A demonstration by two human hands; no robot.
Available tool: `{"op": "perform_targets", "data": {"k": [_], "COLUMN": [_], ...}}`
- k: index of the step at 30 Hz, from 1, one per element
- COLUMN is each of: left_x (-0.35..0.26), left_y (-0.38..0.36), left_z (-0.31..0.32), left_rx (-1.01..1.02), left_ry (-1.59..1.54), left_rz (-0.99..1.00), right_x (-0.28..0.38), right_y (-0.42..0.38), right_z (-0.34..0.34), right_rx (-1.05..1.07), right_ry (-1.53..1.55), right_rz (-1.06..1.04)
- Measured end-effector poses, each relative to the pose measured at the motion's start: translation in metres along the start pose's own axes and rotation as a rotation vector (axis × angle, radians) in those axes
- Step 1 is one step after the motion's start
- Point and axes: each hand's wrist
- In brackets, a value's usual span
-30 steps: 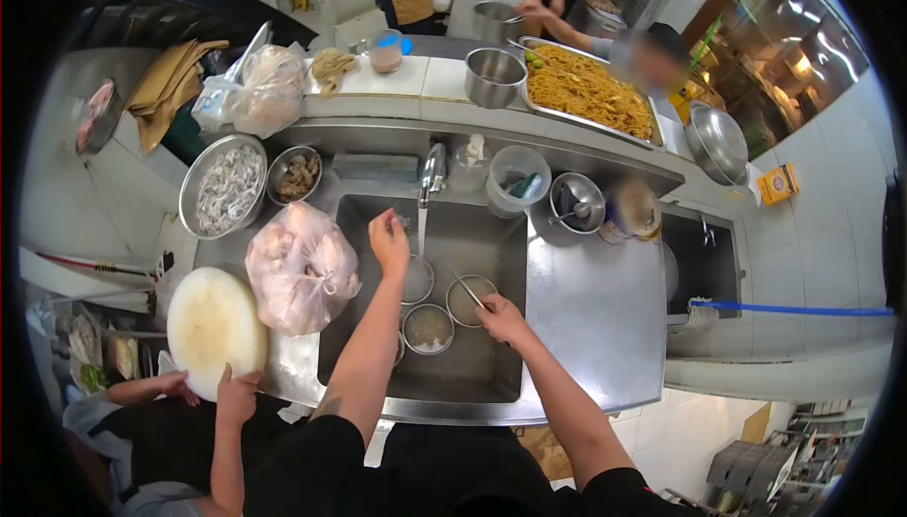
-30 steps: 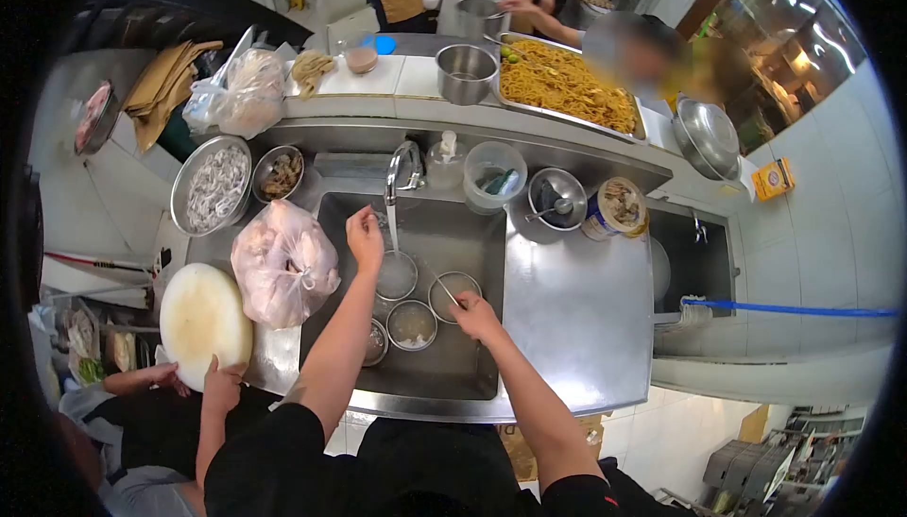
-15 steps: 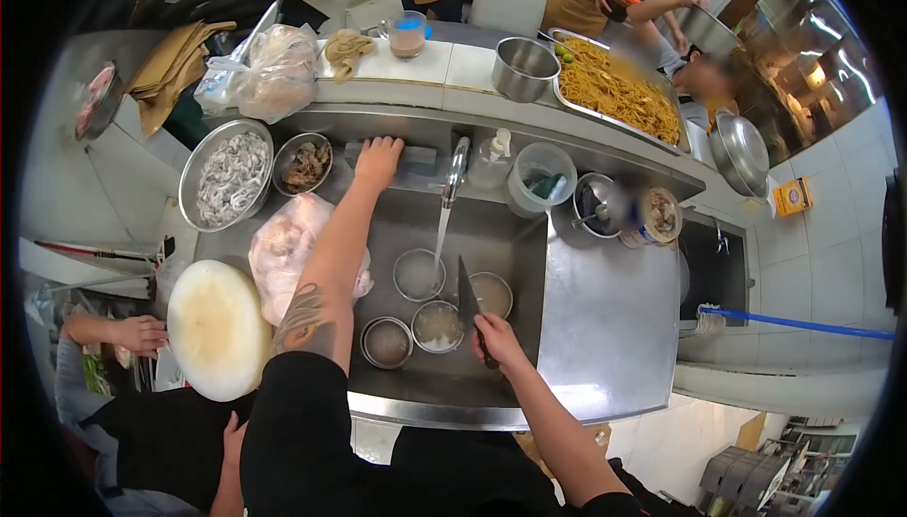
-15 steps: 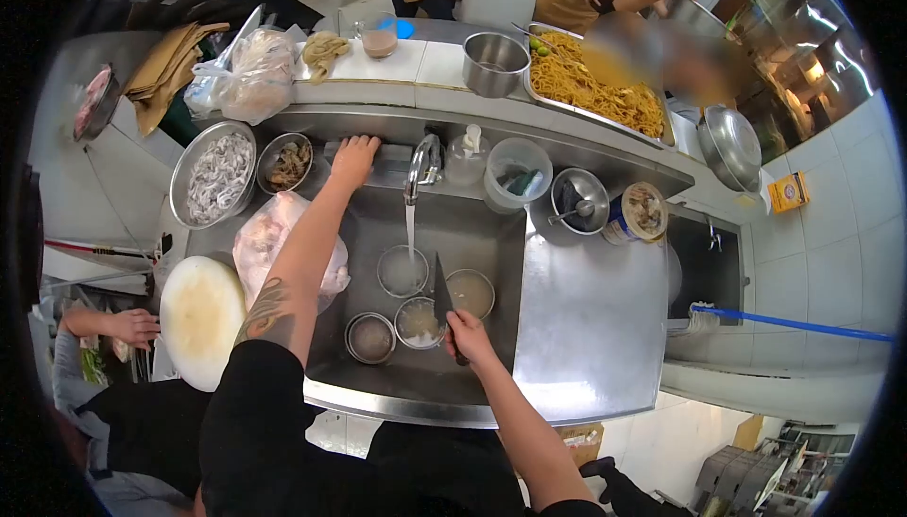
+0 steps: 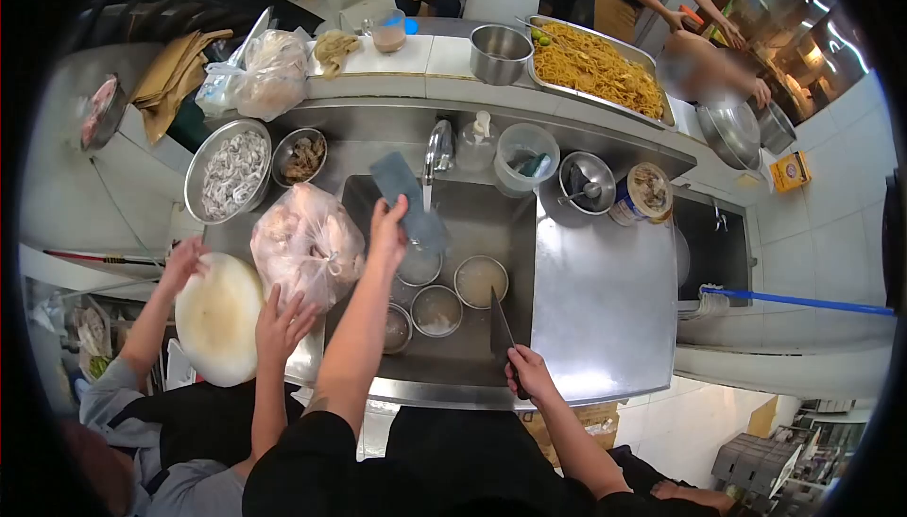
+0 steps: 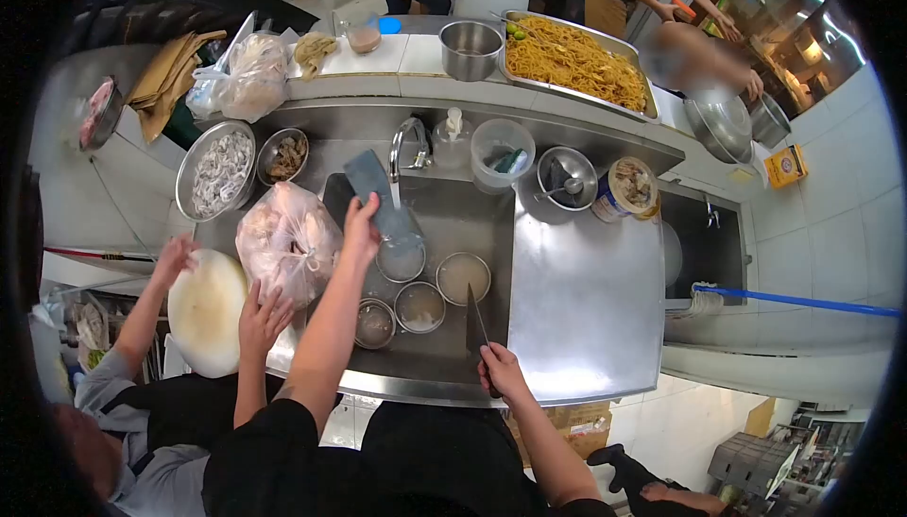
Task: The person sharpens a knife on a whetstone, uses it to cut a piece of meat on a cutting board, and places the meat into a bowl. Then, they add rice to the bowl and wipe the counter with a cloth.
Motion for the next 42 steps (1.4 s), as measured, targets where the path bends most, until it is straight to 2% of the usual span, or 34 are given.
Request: {"op": "perform_targets", "data": {"k": [2, 5, 6, 9, 12, 15, 16, 17, 19, 21, 24, 25, 27, 29, 33, 34, 37, 38, 40, 42], "left_x": [0.053, 0.073, 0.079, 0.073, 0.054, 0.083, 0.084, 0.078, 0.075, 0.072, 0.056, 0.058, 0.061, 0.045, 0.037, 0.036, 0.044, 0.037, 0.037, 0.039], "left_y": [0.015, -0.018, -0.028, -0.07, -0.121, -0.121, -0.125, -0.133, -0.138, -0.136, -0.134, -0.133, -0.133, -0.144, -0.151, -0.151, -0.155, -0.172, -0.193, -0.198], "left_z": [-0.015, 0.007, 0.002, -0.012, 0.017, 0.02, 0.03, 0.045, 0.061, 0.063, 0.075, 0.074, 0.07, 0.082, 0.085, 0.085, 0.076, 0.092, 0.102, 0.104], "left_rx": [-0.02, -0.063, -0.021, 0.136, 0.295, 0.32, 0.323, 0.326, 0.331, 0.326, 0.591, 0.542, 0.445, 0.448, 0.445, 0.462, 0.345, 0.293, 0.331, 0.365], "left_ry": [-0.034, -0.009, 0.016, -0.398, -0.497, -0.534, -0.486, -0.439, -0.384, -0.358, -0.588, -0.578, -0.554, -0.557, -0.571, -0.572, -0.585, -0.551, -0.55, -0.584], "left_rz": [-0.079, -0.113, -0.115, -0.465, -0.39, -0.379, -0.363, -0.35, -0.358, -0.397, -0.447, -0.441, -0.432, -0.443, -0.459, -0.452, -0.569, -0.589, -0.537, -0.556], "right_x": [0.002, 0.012, 0.014, 0.019, 0.04, 0.068, 0.082, 0.102, 0.107, 0.12, 0.138, 0.138, 0.123, 0.117, 0.119, 0.12, 0.129, 0.15, 0.194, 0.233], "right_y": [-0.012, -0.041, -0.049, -0.063, -0.065, -0.061, -0.062, -0.067, -0.05, -0.054, -0.066, -0.068, -0.069, -0.076, -0.092, -0.09, -0.055, -0.041, -0.007, 0.005], "right_z": [-0.003, -0.014, -0.02, -0.035, -0.039, -0.04, -0.043, -0.045, -0.051, -0.052, -0.04, -0.038, -0.04, -0.043, -0.041, -0.04, -0.033, -0.03, -0.033, -0.029], "right_rx": [-0.014, -0.029, -0.018, -0.012, -0.014, -0.03, -0.003, -0.015, -0.041, -0.071, -0.098, -0.106, -0.111, -0.09, -0.06, -0.077, -0.127, -0.168, -0.256, -0.278], "right_ry": [-0.002, -0.011, -0.01, -0.003, 0.042, 0.092, 0.087, 0.04, -0.049, -0.166, -0.494, -0.629, -0.723, -0.867, -0.894, -0.869, -0.74, -0.791, -0.758, -0.652], "right_rz": [-0.025, -0.047, -0.053, -0.065, -0.145, -0.354, -0.349, -0.275, -0.448, -0.458, -0.388, -0.354, -0.415, -0.397, -0.261, -0.319, -0.495, -0.478, -0.651, -0.568]}}
Point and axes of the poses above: each hand's wrist, its own y-axis towards the middle knuckle, its own z-axis out of the palm, x = y × z, and after that the axes turned 6 degrees about -y, right-handed
